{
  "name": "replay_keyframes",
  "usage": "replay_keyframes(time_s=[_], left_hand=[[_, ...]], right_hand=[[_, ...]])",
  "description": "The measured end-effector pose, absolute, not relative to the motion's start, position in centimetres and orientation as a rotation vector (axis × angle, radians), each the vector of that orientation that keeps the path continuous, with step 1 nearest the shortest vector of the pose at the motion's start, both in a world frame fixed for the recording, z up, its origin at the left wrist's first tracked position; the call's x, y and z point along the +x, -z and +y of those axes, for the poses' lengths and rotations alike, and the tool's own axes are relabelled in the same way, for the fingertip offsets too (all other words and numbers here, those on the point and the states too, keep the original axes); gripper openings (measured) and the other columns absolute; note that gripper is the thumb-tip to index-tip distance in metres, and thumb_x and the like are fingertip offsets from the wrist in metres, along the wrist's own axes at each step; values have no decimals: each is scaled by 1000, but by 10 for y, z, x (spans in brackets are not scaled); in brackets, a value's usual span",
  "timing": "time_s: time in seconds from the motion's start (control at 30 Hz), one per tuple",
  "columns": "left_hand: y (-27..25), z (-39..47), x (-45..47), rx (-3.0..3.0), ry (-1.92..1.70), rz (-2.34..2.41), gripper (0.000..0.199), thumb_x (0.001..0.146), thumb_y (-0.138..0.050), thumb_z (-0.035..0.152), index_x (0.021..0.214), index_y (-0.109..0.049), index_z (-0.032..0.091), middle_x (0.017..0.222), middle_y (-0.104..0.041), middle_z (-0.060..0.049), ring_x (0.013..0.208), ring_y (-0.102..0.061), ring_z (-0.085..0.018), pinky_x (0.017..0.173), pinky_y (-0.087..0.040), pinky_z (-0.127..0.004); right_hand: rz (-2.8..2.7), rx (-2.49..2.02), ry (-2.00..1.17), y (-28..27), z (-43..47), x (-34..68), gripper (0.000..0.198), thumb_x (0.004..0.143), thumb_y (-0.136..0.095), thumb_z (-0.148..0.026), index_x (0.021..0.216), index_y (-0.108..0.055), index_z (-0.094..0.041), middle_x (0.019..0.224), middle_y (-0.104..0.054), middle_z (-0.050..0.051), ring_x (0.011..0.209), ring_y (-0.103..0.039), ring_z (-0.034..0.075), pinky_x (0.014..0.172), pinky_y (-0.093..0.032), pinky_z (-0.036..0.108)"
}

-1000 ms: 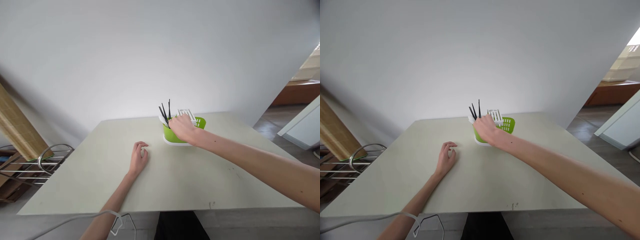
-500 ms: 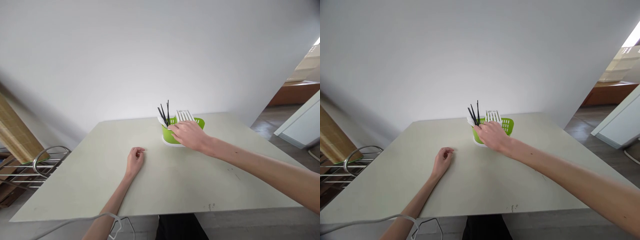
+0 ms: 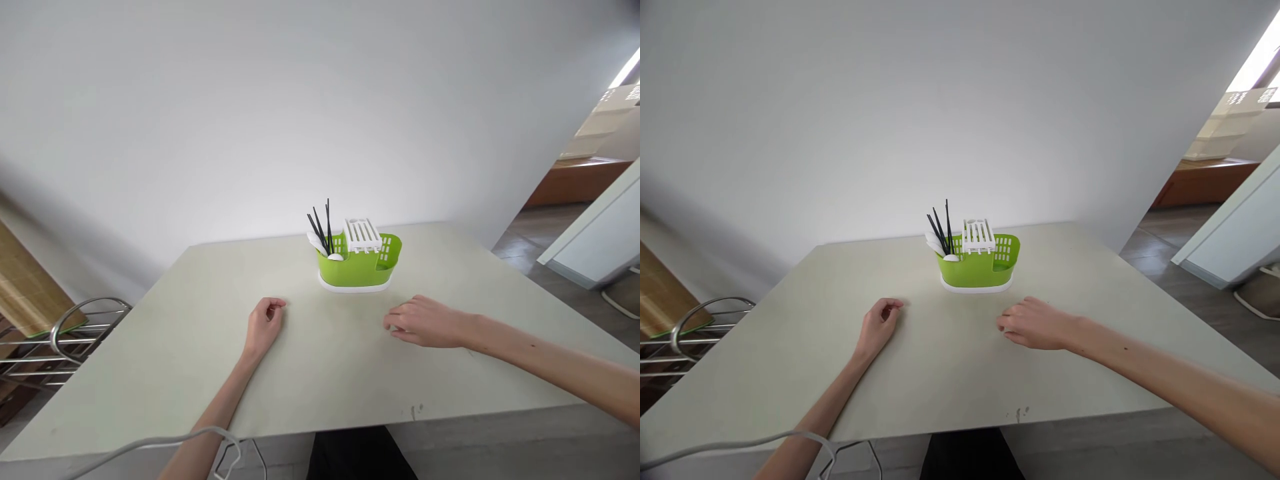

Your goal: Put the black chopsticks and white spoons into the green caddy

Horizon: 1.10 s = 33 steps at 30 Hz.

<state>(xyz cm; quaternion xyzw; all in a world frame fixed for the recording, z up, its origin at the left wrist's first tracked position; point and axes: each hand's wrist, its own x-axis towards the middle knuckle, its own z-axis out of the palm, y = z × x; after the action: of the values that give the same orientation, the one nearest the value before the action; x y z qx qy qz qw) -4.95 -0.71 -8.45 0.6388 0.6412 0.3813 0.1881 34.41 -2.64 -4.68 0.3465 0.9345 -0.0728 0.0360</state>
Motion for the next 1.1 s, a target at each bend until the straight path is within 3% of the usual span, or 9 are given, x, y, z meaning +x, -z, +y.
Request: replay_keyframes(time_s=[0.37,0.57,0.77,0.97,1.1], left_hand=[[81,-6,-49,1810,-1029,1820,25,86,-52,36,93,-72,24,81,-71,-2,69,-60,-19,67,-49,-32],[82,-4,-50,1806,-1023,1822,25,87,-53,38,93,-72,24,80,-69,-2,67,-58,-19,65,-47,-32],[84,-4,-50,1817,-1008,1818,24,86,-52,36,93,-72,24,80,-69,-1,67,-57,-18,65,-46,-31],[83,-6,-50,1844,-1003,1791,25,88,-51,36,93,-71,23,83,-70,-2,69,-57,-18,67,-47,-31],[85,-6,-51,1851,-1002,1781,25,88,-50,36,92,-71,23,84,-71,-2,70,-57,-18,68,-47,-32]], right_hand=[[2820,1229,258,58,-31,356,28,104,-41,-27,100,-69,-24,97,-75,6,81,-73,24,69,-47,36],[2914,1558,35,53,-26,372,32,103,-42,-22,126,-65,-24,125,-69,12,100,-73,26,82,-57,39],[3007,1779,-267,53,-11,378,54,100,-44,-20,154,-45,-20,151,-54,20,138,-56,36,112,-50,55],[2918,1713,-395,75,9,363,72,100,-43,-19,169,-20,-17,163,-47,20,159,-32,35,123,-41,55],[2891,1725,-376,94,14,351,82,100,-43,-19,172,-2,-18,166,-44,18,160,-31,34,124,-41,53]])
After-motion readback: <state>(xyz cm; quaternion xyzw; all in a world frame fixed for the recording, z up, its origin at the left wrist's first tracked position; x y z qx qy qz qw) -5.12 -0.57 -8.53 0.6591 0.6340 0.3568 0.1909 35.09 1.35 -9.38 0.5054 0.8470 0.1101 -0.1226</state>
